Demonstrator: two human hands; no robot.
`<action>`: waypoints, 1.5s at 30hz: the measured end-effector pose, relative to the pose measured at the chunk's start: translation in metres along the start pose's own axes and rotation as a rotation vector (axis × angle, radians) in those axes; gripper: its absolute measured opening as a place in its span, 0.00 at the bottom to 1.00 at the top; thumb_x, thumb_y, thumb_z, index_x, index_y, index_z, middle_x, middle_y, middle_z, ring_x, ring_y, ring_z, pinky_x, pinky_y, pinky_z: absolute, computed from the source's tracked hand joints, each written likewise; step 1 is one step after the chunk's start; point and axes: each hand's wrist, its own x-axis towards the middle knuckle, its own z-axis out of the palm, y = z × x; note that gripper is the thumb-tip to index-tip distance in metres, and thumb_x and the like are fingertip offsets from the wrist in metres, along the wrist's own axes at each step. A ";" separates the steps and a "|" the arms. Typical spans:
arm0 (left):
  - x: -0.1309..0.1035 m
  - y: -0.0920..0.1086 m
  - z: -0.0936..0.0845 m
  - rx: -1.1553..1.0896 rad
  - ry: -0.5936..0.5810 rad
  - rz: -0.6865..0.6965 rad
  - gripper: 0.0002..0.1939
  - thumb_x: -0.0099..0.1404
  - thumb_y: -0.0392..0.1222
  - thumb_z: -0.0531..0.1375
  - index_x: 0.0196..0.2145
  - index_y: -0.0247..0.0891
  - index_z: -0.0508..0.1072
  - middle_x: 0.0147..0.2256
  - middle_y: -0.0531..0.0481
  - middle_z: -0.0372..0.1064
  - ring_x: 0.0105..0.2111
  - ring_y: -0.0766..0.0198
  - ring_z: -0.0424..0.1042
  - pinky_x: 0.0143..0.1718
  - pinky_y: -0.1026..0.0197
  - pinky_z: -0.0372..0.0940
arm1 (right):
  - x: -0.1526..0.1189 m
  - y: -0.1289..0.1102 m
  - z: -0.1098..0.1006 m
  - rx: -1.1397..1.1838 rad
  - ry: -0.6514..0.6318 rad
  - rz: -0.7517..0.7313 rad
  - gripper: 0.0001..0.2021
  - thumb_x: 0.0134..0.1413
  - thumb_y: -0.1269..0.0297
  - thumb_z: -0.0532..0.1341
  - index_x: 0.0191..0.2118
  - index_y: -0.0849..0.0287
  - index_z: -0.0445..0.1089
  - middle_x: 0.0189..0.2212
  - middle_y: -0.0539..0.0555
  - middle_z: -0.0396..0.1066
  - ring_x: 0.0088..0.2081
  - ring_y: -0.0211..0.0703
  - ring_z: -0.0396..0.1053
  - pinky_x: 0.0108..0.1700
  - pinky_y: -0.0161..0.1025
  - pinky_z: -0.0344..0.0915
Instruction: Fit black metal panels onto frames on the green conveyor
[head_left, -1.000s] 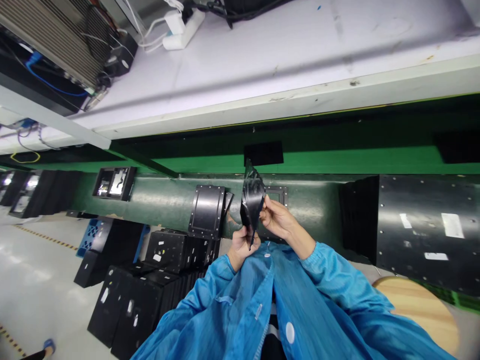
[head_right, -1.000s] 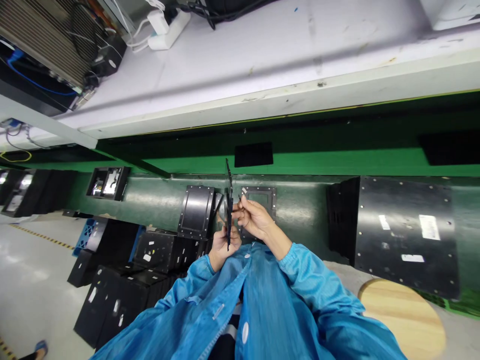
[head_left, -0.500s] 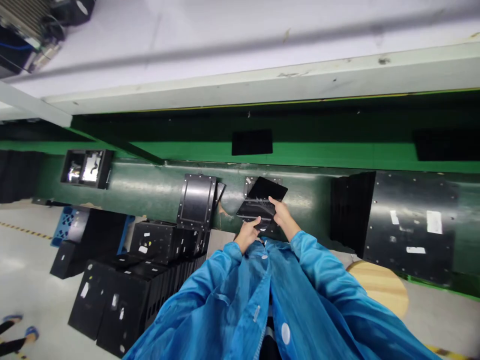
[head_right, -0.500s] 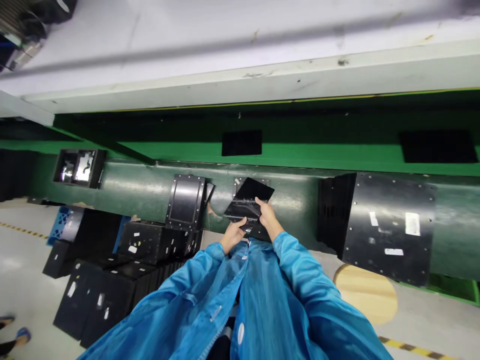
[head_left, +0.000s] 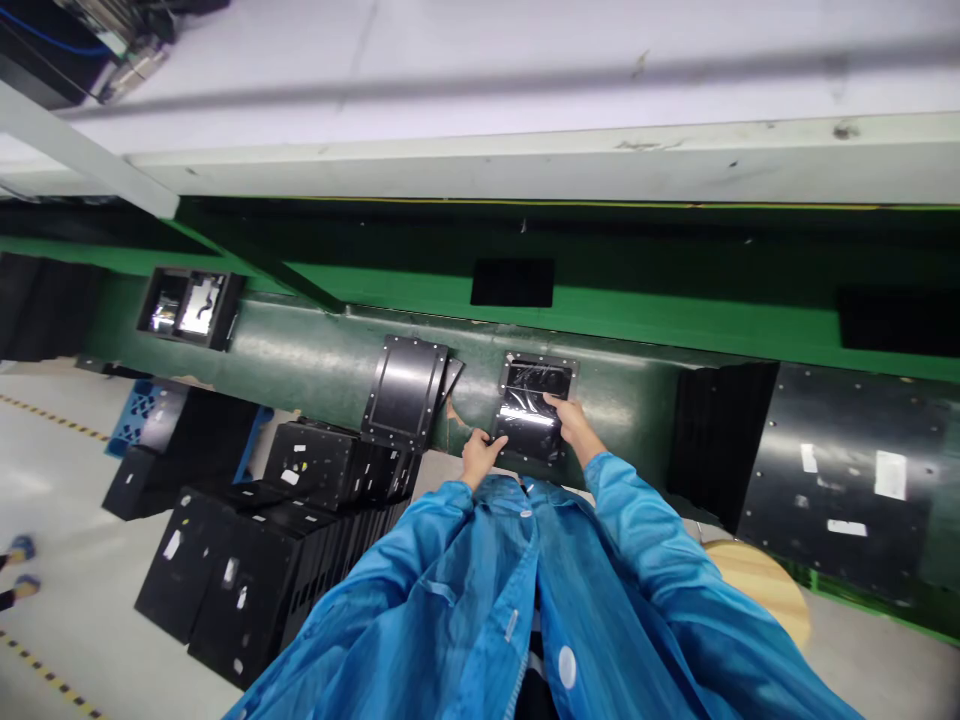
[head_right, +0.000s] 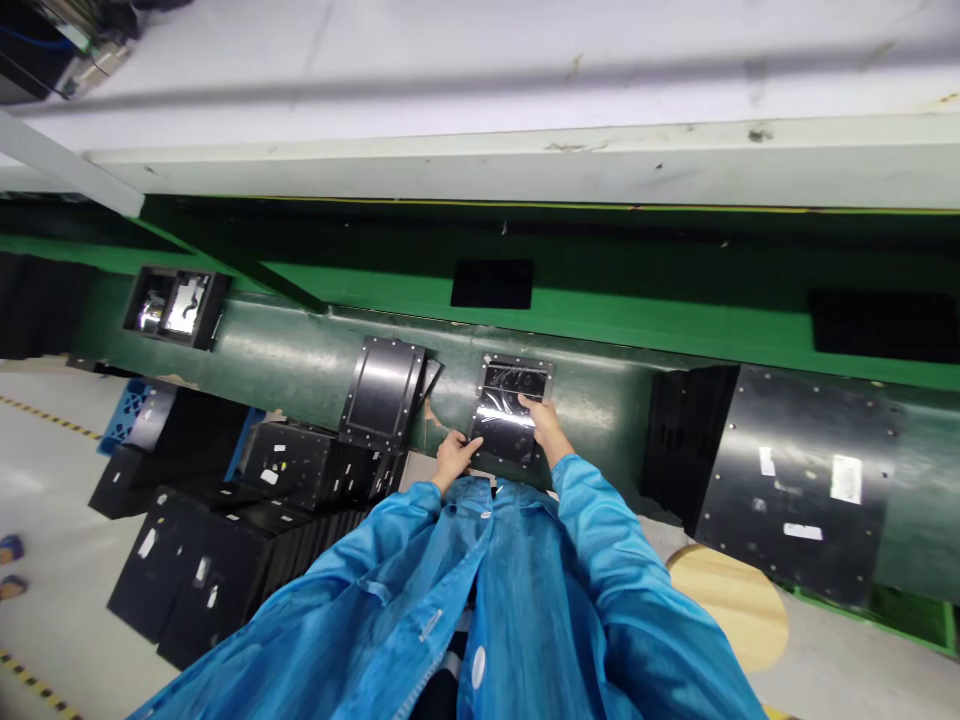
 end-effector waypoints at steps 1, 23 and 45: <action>0.005 0.003 -0.003 0.063 -0.001 0.020 0.22 0.64 0.62 0.69 0.41 0.43 0.73 0.35 0.50 0.79 0.40 0.59 0.80 0.41 0.62 0.67 | -0.001 0.000 0.003 -0.048 0.044 -0.031 0.21 0.48 0.50 0.73 0.42 0.60 0.73 0.38 0.59 0.81 0.40 0.50 0.77 0.47 0.46 0.74; 0.017 0.028 -0.021 0.409 -0.068 0.195 0.19 0.65 0.61 0.68 0.42 0.44 0.75 0.38 0.48 0.80 0.44 0.56 0.79 0.42 0.61 0.63 | -0.070 0.051 -0.051 -0.942 0.205 -0.180 0.25 0.59 0.50 0.69 0.55 0.57 0.67 0.52 0.61 0.76 0.52 0.53 0.76 0.49 0.42 0.68; 0.035 0.046 -0.023 0.662 -0.323 0.133 0.21 0.64 0.62 0.66 0.38 0.41 0.81 0.47 0.36 0.81 0.51 0.46 0.79 0.47 0.55 0.69 | -0.073 0.051 -0.057 -1.002 0.179 0.184 0.17 0.45 0.47 0.76 0.31 0.53 0.76 0.34 0.58 0.81 0.41 0.55 0.80 0.38 0.41 0.68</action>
